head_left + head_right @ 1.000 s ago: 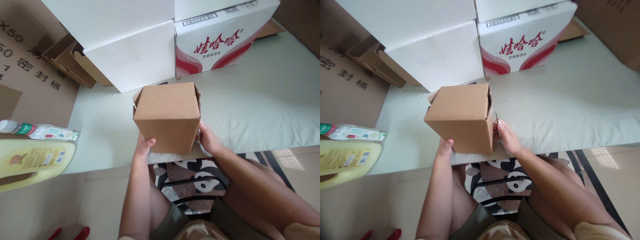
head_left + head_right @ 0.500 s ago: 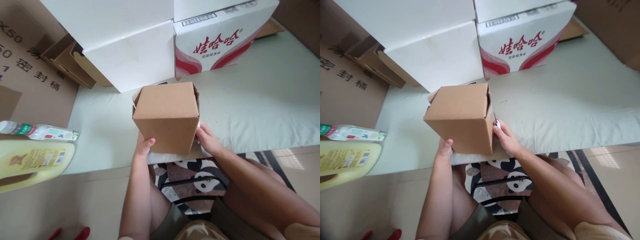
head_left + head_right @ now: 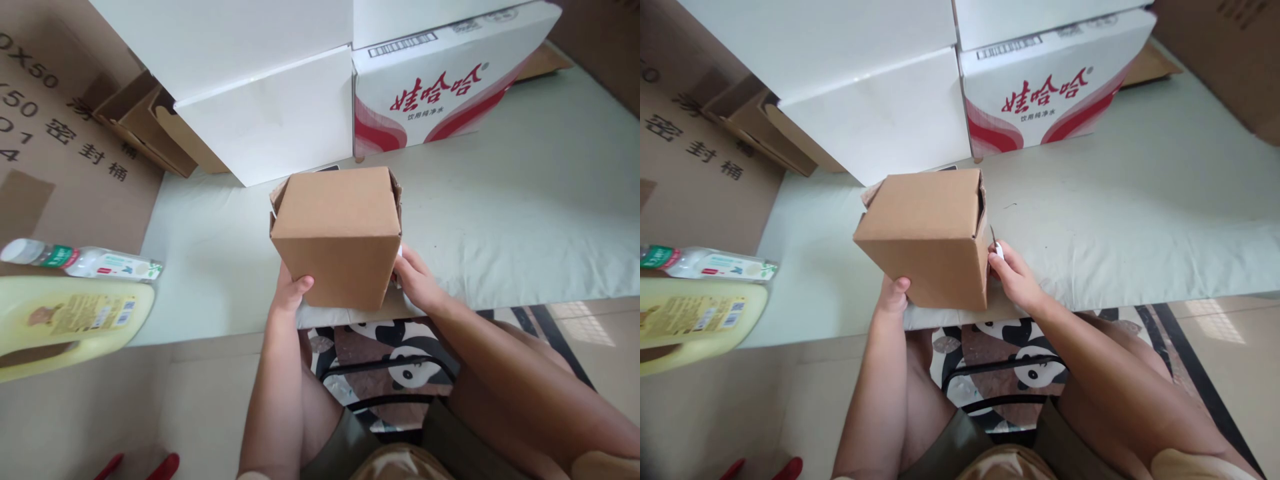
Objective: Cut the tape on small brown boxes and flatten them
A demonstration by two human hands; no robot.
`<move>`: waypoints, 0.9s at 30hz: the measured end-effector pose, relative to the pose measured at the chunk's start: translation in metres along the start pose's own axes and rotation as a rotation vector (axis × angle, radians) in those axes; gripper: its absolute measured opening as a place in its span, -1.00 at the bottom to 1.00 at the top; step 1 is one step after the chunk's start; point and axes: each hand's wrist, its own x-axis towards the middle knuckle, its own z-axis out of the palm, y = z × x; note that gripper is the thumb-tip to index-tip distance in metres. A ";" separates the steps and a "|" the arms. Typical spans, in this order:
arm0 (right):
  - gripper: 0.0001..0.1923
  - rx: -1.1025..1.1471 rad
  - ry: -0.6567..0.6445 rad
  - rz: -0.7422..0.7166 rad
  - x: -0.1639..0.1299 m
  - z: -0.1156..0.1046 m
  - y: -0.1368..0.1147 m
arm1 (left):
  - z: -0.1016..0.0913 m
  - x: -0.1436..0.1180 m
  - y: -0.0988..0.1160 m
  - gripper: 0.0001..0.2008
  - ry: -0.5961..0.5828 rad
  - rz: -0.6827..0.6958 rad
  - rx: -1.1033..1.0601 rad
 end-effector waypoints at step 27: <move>-0.53 0.093 -0.036 -0.012 0.002 -0.001 0.007 | 0.003 0.000 0.002 -0.23 0.080 -0.032 -0.055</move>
